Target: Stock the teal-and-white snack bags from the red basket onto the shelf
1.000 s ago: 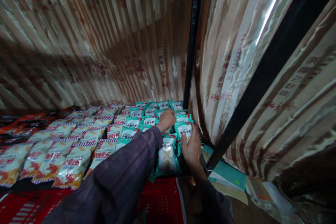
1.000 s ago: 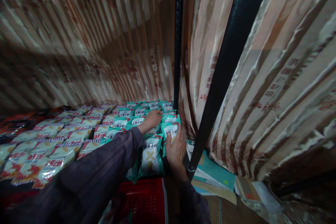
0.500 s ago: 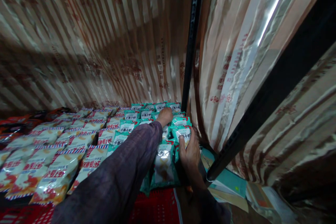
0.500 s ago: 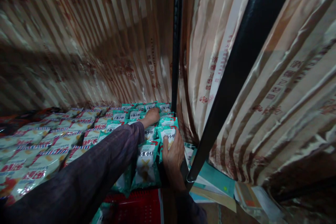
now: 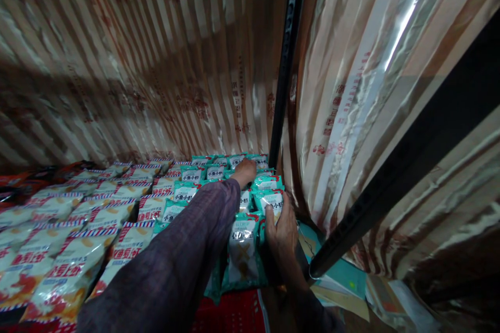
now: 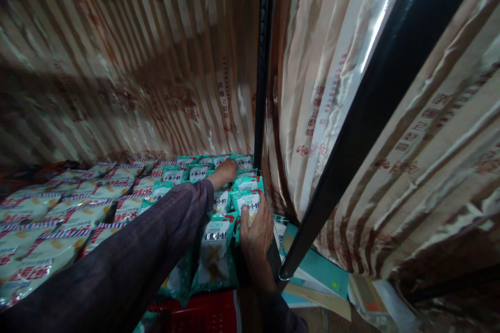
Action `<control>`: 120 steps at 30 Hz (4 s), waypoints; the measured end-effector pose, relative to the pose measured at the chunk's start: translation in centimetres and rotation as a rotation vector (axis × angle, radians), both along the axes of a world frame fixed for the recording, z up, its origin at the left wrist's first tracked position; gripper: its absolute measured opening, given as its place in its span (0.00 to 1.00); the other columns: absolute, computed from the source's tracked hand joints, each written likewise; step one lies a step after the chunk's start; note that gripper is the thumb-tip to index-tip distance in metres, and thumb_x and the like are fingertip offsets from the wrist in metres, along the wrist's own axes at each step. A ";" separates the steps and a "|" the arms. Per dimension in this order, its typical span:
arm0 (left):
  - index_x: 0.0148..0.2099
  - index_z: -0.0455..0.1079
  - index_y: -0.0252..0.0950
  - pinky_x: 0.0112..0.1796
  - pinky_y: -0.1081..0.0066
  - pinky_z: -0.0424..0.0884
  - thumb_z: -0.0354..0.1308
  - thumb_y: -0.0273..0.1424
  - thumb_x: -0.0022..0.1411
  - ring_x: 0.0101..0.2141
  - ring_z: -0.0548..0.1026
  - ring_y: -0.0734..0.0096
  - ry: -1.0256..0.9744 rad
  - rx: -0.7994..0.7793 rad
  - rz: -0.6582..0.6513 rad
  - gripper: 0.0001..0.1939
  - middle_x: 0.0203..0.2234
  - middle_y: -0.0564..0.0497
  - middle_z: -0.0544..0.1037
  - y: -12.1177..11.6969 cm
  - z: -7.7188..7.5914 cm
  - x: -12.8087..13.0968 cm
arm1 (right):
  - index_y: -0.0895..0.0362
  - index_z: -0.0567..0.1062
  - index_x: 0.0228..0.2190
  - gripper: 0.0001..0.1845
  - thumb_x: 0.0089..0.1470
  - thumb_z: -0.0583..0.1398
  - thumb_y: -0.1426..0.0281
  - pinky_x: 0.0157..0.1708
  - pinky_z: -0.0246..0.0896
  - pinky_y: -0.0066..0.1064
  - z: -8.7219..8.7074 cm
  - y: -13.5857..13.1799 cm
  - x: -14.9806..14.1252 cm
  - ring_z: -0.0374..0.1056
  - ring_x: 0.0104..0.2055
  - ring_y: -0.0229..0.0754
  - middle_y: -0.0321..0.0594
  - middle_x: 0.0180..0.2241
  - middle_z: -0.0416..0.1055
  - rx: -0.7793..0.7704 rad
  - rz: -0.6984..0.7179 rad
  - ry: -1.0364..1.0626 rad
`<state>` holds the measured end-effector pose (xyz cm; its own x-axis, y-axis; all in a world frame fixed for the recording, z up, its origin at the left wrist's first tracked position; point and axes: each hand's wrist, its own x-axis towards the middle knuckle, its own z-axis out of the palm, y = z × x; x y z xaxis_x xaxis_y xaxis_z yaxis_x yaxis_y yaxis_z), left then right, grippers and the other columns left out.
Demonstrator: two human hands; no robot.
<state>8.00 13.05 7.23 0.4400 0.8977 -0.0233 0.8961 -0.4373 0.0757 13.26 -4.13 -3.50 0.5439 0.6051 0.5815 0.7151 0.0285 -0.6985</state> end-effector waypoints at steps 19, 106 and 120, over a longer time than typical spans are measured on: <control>0.55 0.69 0.30 0.45 0.70 0.71 0.48 0.25 0.62 0.49 0.75 0.61 -0.150 0.109 0.135 0.20 0.51 0.35 0.72 0.2 2.1 -0.3 | 0.65 0.62 0.57 0.33 0.61 0.47 0.53 0.55 0.57 0.50 -0.4 2.0 0.6 0.63 0.56 0.56 0.60 0.54 0.67 0.010 0.012 -0.001; 0.63 0.55 0.21 0.60 0.61 0.56 0.40 0.40 0.67 0.63 0.57 0.53 -0.747 -0.225 0.251 0.31 0.63 0.28 0.58 -15.8 -1.1 -1.4 | 0.66 0.58 0.59 0.34 0.61 0.43 0.55 0.56 0.55 0.47 0.6 4.7 2.2 0.61 0.59 0.56 0.61 0.58 0.63 -0.179 0.016 0.044; 0.65 0.52 0.21 0.61 0.63 0.53 0.41 0.40 0.67 0.65 0.53 0.54 -0.790 -0.248 0.222 0.32 0.64 0.29 0.55 -16.0 -2.0 -1.5 | 0.66 0.57 0.60 0.36 0.61 0.41 0.53 0.56 0.55 0.50 -0.5 3.4 2.2 0.61 0.59 0.57 0.61 0.57 0.64 -0.087 0.008 -0.045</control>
